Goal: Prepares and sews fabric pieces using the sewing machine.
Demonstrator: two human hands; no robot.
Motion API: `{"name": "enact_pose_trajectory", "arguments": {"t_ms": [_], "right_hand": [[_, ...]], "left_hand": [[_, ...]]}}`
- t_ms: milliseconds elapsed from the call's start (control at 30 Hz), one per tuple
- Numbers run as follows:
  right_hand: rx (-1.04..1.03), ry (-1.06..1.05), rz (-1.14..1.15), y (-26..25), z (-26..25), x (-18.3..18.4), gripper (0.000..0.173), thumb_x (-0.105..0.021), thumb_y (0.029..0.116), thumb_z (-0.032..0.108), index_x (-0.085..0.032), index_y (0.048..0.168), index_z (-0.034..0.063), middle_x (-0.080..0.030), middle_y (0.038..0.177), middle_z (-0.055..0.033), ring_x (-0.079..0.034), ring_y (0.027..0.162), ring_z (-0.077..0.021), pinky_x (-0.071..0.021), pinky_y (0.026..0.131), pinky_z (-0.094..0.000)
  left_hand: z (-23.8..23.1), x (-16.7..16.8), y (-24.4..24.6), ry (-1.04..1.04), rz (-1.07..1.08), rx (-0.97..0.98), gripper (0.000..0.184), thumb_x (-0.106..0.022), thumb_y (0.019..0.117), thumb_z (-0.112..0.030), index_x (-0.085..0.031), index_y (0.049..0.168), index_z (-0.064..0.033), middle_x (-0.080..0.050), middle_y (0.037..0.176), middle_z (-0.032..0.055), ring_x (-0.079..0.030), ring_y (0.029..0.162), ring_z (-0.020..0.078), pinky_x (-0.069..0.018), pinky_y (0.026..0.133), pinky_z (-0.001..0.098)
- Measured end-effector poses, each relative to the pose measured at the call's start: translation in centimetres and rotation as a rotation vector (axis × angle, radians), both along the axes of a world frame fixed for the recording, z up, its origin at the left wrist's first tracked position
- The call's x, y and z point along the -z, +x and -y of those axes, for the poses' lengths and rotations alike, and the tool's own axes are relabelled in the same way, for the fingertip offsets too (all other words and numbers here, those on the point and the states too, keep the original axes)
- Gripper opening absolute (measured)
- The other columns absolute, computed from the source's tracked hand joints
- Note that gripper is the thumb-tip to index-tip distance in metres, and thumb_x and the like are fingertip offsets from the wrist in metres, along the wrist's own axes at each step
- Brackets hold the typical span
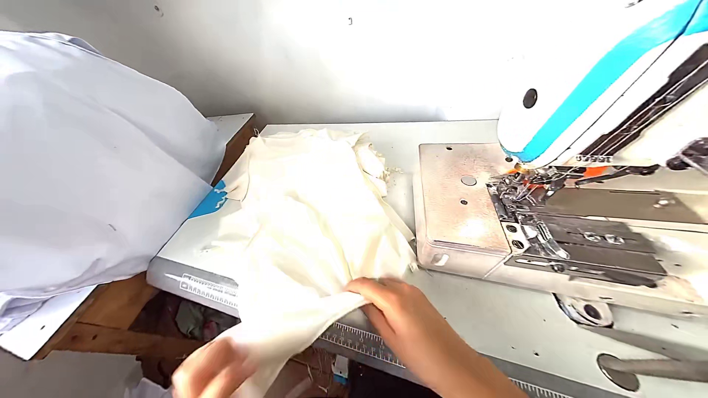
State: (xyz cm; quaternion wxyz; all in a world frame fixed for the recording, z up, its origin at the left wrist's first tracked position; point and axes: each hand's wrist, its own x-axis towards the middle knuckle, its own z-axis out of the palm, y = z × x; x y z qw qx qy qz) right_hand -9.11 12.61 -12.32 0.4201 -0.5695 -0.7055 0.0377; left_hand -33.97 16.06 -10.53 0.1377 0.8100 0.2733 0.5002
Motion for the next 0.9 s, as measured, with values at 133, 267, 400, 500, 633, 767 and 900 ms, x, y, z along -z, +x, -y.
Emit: {"name": "enact_pose_trajectory", "arguments": {"t_ms": [133, 267, 400, 500, 633, 767, 900], "right_hand": [[-0.253, -0.29, -0.245, 2.1, 7.8, -6.7, 0.021, -0.065, 0.0988, 0.016, -0.071, 0.094, -0.0037, -0.066, 0.068, -0.0153, -0.063, 0.058, -0.0223, -0.0489, 0.053, -0.0353], [-0.037, -0.41, -0.264, 6.0, 12.1, -6.0, 0.022, -0.075, 0.0901, 0.018, -0.072, 0.097, -0.0023, -0.07, 0.075, -0.013, -0.066, 0.065, -0.0167, -0.0527, 0.059, -0.0338], [0.051, -0.219, -0.745, 7.4, 12.8, -2.4, 0.013, -0.072, 0.0942, 0.026, -0.071, 0.095, 0.0134, -0.069, 0.08, 0.0133, -0.064, 0.073, 0.008, -0.0547, 0.065, -0.0127], [0.057, -0.089, -0.984, 6.9, 11.5, -0.2, 0.014, -0.071, 0.0946, 0.024, -0.072, 0.103, 0.0125, -0.073, 0.09, 0.0098, -0.069, 0.082, 0.0016, -0.0588, 0.073, -0.0179], [0.038, -0.067, -1.142, 6.2, 11.0, 1.1, 0.014, -0.077, 0.0904, 0.018, -0.072, 0.103, 0.0122, -0.074, 0.092, 0.0069, -0.07, 0.082, -0.0004, -0.0595, 0.073, -0.0189], [-0.009, -0.019, -1.163, 5.8, 10.9, 1.6, 0.012, -0.082, 0.0836, 0.016, -0.074, 0.093, 0.0165, -0.073, 0.088, 0.0078, -0.069, 0.08, 0.0018, -0.0587, 0.071, -0.0164], [0.058, 0.033, -1.044, 6.8, 11.1, 1.7, 0.013, -0.084, 0.0811, 0.023, -0.075, 0.088, 0.0194, -0.074, 0.087, 0.0094, -0.068, 0.08, 0.0042, -0.0558, 0.07, -0.0117]], "left_hand": [[-2.5, 4.5, 6.3, 0.018, -0.113, -0.055, 0.023, -0.06, 0.094, -0.038, -0.069, 0.103, -0.0194, -0.074, 0.108, 0.0024, -0.066, 0.114, 0.0175, -0.0405, 0.108, 0.0451], [-5.8, -1.7, 11.2, 0.129, -0.062, 0.064, 0.018, -0.061, 0.0884, -0.024, -0.072, 0.08, -0.0132, -0.073, 0.083, -0.0009, -0.069, 0.086, 0.012, -0.0547, 0.085, 0.038], [-9.6, -6.7, 17.5, 0.196, -0.439, 0.072, 0.027, -0.073, 0.0785, 0.005, -0.075, 0.105, -0.0007, -0.072, 0.114, 0.0213, -0.066, 0.112, 0.0443, -0.0419, 0.101, 0.0695], [-5.4, -6.0, 18.7, 0.085, -0.44, 0.174, 0.043, -0.073, 0.0894, -0.005, -0.065, 0.131, -0.0007, -0.062, 0.134, 0.0216, -0.06, 0.124, 0.0401, -0.0467, 0.103, 0.0611], [3.6, 0.8, 16.8, -0.165, -0.088, 0.443, 0.034, -0.076, 0.0928, -0.035, -0.064, 0.1, -0.0042, -0.068, 0.09, 0.0078, -0.066, 0.08, 0.0066, -0.0559, 0.072, 0.0192], [6.0, 5.2, 16.9, -0.201, 0.048, 0.377, 0.019, -0.076, 0.0893, -0.017, -0.062, 0.093, -0.0041, -0.068, 0.088, 0.0058, -0.066, 0.081, 0.0011, -0.0556, 0.073, 0.0116], [5.0, 5.0, 15.8, -0.386, 0.125, 0.504, 0.025, -0.078, 0.0904, -0.029, -0.065, 0.086, -0.0072, -0.069, 0.087, -0.0003, -0.067, 0.082, 0.0002, -0.0571, 0.072, 0.0136]]}}
